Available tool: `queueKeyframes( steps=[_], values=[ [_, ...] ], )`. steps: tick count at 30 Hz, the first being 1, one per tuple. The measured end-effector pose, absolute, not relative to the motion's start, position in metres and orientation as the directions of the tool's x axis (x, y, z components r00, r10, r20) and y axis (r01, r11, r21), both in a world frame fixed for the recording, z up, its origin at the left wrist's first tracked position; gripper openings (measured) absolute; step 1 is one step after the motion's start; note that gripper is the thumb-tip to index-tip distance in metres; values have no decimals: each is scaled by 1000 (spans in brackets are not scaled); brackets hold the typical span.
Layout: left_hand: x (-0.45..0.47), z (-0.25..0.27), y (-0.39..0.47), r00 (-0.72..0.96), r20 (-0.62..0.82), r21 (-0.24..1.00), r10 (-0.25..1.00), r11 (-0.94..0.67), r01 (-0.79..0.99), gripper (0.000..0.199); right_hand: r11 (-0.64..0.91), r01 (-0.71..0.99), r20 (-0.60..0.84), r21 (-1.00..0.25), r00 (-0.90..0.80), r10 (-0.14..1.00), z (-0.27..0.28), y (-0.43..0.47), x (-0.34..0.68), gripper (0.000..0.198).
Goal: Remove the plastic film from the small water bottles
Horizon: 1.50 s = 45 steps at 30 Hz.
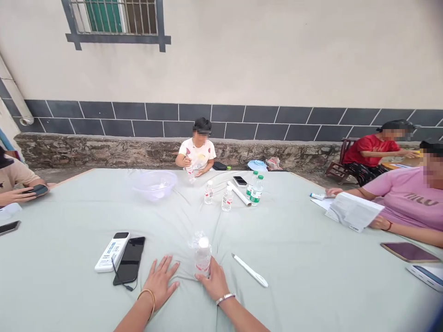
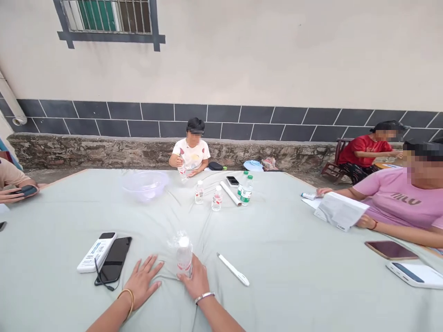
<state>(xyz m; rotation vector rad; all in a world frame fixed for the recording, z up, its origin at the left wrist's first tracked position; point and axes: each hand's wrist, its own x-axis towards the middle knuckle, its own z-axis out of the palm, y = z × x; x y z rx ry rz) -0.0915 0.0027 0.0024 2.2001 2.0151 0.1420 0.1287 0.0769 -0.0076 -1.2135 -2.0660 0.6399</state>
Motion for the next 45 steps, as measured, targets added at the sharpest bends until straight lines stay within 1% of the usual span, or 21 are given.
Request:
queueKeyframes(
  steps=[3, 5, 9, 12, 14, 17, 22, 24, 27, 29, 30, 32, 34, 36, 38, 39, 41, 43, 45],
  values=[
    [-86, -1, -2, 58, 2, 144, 998, -57, 988, 52, 421, 530, 246, -736, -369, 896, 1, 69, 128, 57],
    [-83, -6, -5, 2, 11, 104, 1000, -3, 995, 52, 403, 523, 230, -751, -365, 902, 7, 67, 126, 57],
    [-79, -14, -9, -76, -60, 32, 995, 78, 996, 54, 388, 519, 211, -761, -368, 906, 12, 66, 124, 56],
    [-77, -13, -12, -106, -97, 12, 990, 108, 994, 55, 420, 504, 234, -754, -392, 890, 12, 62, 126, 53],
    [-76, -10, -13, -134, -103, 47, 986, 139, 989, 56, 457, 492, 259, -741, -417, 871, 10, 60, 129, 50],
    [-68, -7, -13, -186, -107, 161, 977, 201, 966, 55, 458, 542, 262, -705, -401, 878, 7, 58, 131, 51],
    [-32, -3, -3, -258, -111, 402, 960, 281, 872, 53, 342, 748, 186, -569, -288, 939, 3, 55, 119, 52],
    [-13, -2, 1, -293, -126, 461, 948, 318, 829, 54, 301, 788, 143, -537, -266, 953, 4, 52, 117, 51],
    [10, 0, 4, -321, -107, 499, 941, 330, 801, 55, 337, 789, 125, -513, -320, 939, 7, 52, 133, 48],
    [19, 1, 3, -314, -78, 518, 946, 307, 798, 55, 357, 798, 188, -484, -304, 934, 10, 58, 158, 42],
    [21, 1, 2, -302, -67, 528, 951, 290, 798, 55, 331, 825, 230, -458, -250, 941, 12, 63, 174, 38],
    [22, 1, -1, -263, -47, 547, 964, 245, 800, 55, 199, 898, 271, -392, -94, 958, 14, 74, 206, 38],
    [22, -1, -3, -232, -15, 559, 973, 201, 804, 56, 82, 944, 212, -320, -13, 977, 13, 83, 234, 40],
    [21, -5, -4, -215, 20, 561, 976, 167, 811, 55, 64, 957, 122, -283, -30, 992, 9, 87, 251, 32],
    [20, -9, -5, -182, 45, 556, 982, 127, 821, 54, 76, 944, 82, -320, -52, 995, 4, 85, 257, 26],
    [20, -10, -5, -154, 59, 552, 986, 96, 828, 54, 76, 927, 85, -368, -48, 995, 3, 83, 256, 27],
    [22, -13, -6, -88, 105, 539, 991, 18, 842, 55, 81, 860, 85, -504, -44, 995, 4, 78, 247, 31],
    [24, -13, -7, -15, 179, 513, 984, -81, 855, 57, 106, 755, 33, -647, -111, 993, 14, 76, 231, 39],
    [27, -12, -6, 71, 254, 478, 964, -189, 858, 60, 124, 674, -45, -728, -227, 973, 31, 81, 211, 44]
  ],
)
